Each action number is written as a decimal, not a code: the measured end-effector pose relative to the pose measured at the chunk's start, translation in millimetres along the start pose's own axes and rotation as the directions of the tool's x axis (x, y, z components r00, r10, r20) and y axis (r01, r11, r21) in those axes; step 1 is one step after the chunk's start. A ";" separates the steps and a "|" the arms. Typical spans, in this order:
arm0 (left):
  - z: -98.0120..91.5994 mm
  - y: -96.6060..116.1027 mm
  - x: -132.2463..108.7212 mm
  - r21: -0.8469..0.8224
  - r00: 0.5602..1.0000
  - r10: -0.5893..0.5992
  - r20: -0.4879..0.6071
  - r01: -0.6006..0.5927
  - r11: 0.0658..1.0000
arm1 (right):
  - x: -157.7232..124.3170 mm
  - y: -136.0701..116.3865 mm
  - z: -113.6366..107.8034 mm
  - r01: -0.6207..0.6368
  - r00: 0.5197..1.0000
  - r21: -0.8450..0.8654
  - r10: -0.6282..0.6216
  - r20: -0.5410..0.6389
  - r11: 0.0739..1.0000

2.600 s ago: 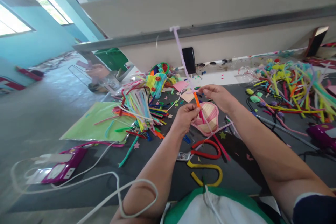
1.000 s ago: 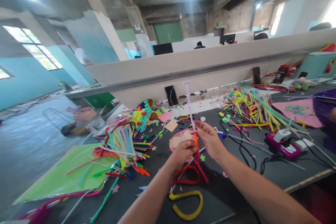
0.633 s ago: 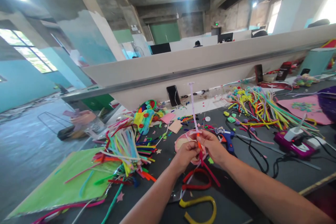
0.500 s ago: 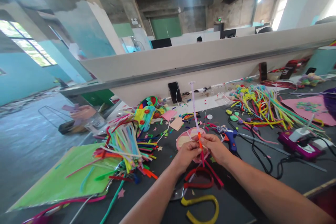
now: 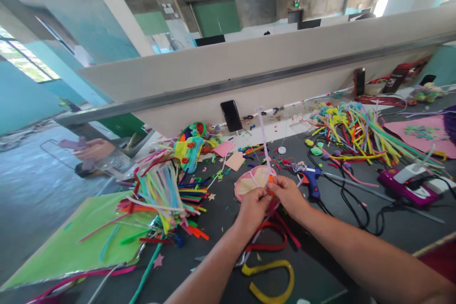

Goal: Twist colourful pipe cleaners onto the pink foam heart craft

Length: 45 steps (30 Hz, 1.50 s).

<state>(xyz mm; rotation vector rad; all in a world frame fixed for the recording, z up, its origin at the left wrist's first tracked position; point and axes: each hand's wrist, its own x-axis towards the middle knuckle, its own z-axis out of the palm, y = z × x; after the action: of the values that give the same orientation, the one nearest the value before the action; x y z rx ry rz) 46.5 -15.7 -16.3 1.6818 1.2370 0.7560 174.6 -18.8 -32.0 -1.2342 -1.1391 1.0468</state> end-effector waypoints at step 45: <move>-33.8 47.3 -16.9 -0.619 1.000 -0.014 -0.014 0.002 0.785 | 3.8 -51.7 -46.5 0.009 0.993 0.457 -0.062 0.101 0.889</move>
<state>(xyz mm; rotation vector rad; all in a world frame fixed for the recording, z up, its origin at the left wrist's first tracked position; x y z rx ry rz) 31.3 -26.7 41.3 1.1196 0.8636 1.0404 220.3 -25.3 20.1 -0.7840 -0.9217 1.2823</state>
